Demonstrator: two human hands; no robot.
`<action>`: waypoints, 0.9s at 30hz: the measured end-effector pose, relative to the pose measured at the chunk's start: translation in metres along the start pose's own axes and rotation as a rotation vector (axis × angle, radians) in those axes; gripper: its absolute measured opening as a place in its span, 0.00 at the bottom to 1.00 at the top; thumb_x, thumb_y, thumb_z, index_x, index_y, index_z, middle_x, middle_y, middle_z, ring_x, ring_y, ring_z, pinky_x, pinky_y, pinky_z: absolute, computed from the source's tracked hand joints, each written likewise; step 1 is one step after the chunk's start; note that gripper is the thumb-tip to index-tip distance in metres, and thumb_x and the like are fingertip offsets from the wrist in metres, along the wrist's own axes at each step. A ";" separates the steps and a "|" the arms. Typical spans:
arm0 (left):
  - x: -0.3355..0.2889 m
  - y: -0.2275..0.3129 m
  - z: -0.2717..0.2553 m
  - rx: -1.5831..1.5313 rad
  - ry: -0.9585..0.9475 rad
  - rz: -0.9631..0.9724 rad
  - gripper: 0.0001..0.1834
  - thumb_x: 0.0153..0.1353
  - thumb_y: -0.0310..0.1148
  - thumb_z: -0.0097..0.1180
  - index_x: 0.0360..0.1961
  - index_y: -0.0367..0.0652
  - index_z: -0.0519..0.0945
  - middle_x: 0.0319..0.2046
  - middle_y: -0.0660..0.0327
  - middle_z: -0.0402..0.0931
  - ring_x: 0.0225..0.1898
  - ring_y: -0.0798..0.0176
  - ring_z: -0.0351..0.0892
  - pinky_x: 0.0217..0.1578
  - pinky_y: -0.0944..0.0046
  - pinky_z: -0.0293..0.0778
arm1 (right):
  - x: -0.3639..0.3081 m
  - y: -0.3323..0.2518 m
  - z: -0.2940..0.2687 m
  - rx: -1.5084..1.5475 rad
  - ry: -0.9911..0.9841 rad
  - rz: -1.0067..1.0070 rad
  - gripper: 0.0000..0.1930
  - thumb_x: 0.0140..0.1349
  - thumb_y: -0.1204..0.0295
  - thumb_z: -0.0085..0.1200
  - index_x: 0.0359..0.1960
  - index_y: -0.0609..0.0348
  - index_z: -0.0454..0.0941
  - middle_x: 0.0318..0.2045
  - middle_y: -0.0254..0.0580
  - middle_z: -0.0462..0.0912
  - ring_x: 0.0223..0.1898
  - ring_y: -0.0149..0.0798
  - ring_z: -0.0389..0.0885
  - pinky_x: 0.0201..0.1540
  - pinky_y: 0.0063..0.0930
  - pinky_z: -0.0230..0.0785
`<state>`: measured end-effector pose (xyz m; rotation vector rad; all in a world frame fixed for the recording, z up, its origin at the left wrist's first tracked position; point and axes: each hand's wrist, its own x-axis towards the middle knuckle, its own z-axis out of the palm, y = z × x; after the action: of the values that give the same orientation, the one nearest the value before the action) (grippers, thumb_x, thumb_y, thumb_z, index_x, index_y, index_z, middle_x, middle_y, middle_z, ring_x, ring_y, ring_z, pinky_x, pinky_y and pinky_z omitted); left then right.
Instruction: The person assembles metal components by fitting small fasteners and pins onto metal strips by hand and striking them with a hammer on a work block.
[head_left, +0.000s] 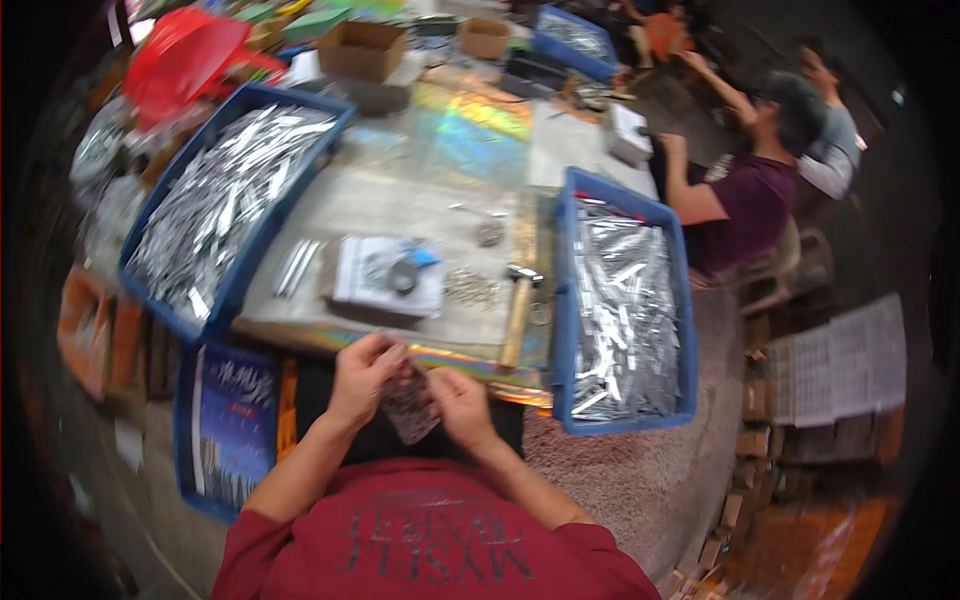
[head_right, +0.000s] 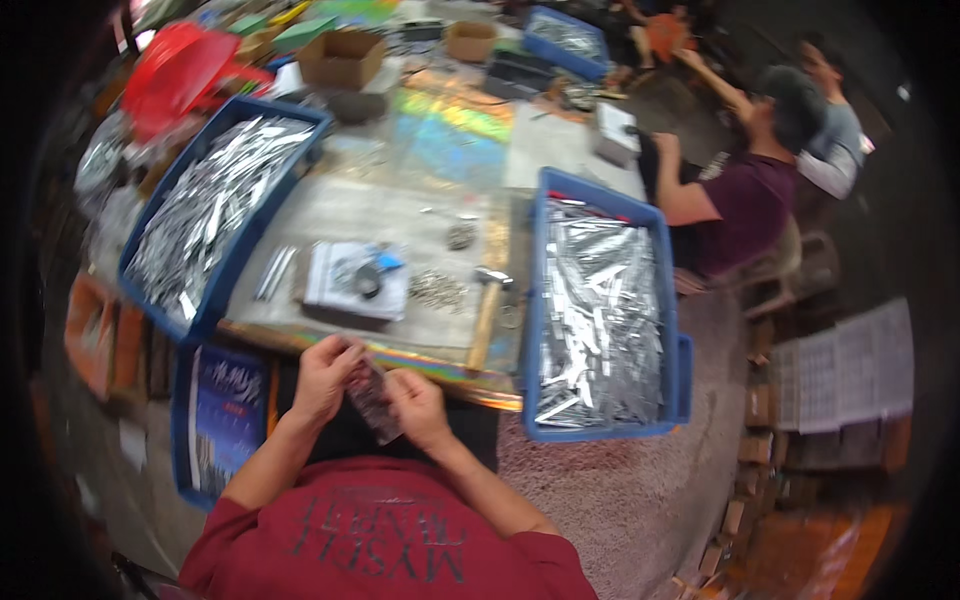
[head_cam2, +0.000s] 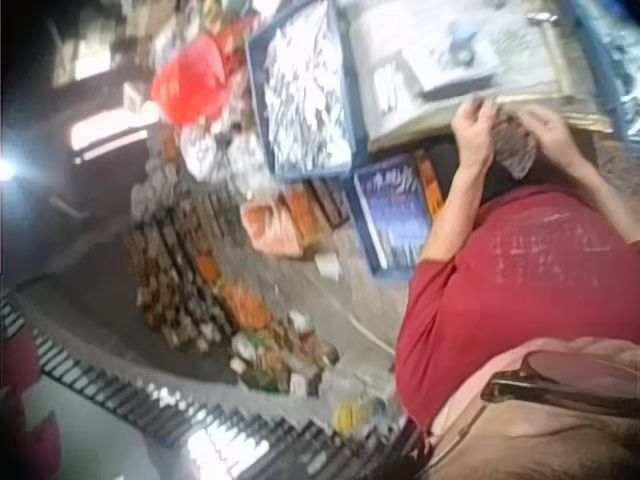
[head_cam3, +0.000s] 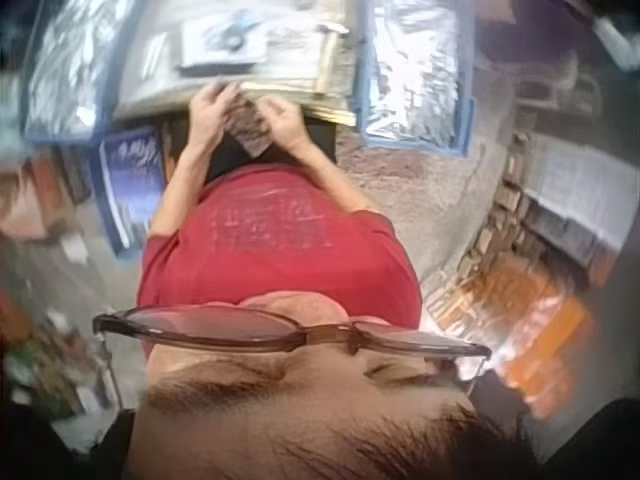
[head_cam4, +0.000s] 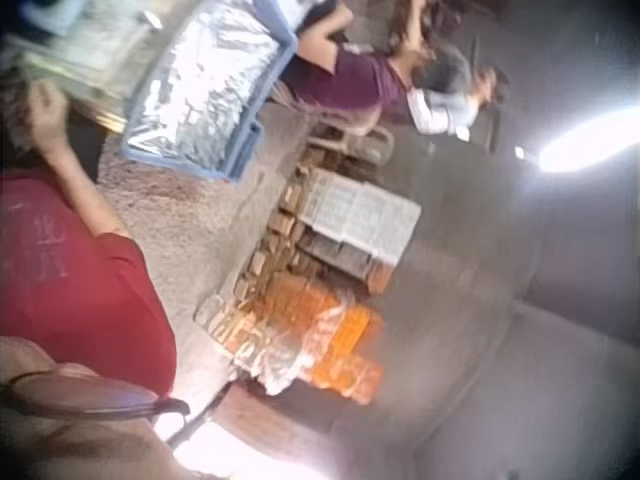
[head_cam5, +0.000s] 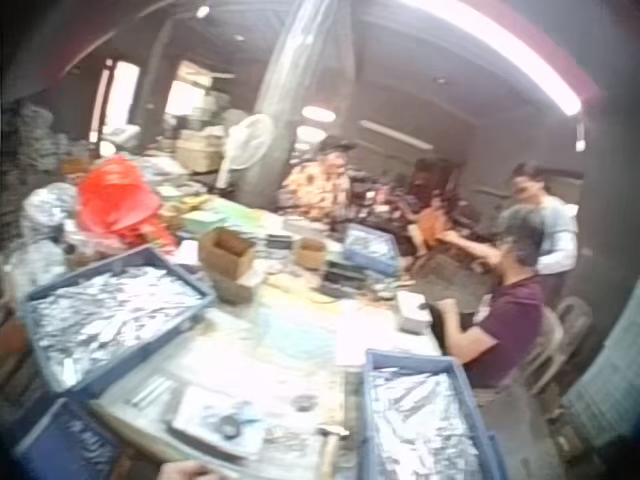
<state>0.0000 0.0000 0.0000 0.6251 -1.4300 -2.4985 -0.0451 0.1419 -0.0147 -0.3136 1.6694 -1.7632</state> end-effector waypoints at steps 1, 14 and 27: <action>-0.009 0.000 0.015 -0.043 0.003 -0.023 0.07 0.54 0.30 0.50 0.30 0.37 0.72 0.23 0.62 0.72 0.22 0.72 0.71 0.21 0.76 0.69 | -0.011 -0.007 -0.010 0.041 0.012 0.034 0.09 0.58 0.67 0.43 0.31 0.60 0.71 0.20 0.32 0.72 0.16 0.21 0.65 0.19 0.12 0.58; 0.012 -0.006 -0.018 -0.183 -0.141 -0.065 0.11 0.59 0.35 0.42 0.34 0.38 0.71 0.24 0.63 0.72 0.23 0.74 0.71 0.23 0.77 0.69 | 0.009 0.003 0.005 0.121 0.032 -0.025 0.09 0.58 0.68 0.43 0.29 0.61 0.70 0.19 0.31 0.71 0.16 0.19 0.63 0.18 0.10 0.57; 0.010 0.001 -0.025 0.464 -0.210 0.167 0.07 0.49 0.27 0.54 0.30 0.36 0.75 0.21 0.65 0.72 0.22 0.74 0.69 0.22 0.76 0.65 | 0.015 -0.007 -0.013 0.008 0.154 -0.048 0.09 0.58 0.68 0.44 0.26 0.60 0.70 0.16 0.29 0.70 0.15 0.19 0.62 0.17 0.10 0.55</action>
<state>0.0023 -0.0233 -0.0133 0.2973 -2.0732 -2.1632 -0.0659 0.1428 -0.0141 -0.2200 1.7748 -1.8696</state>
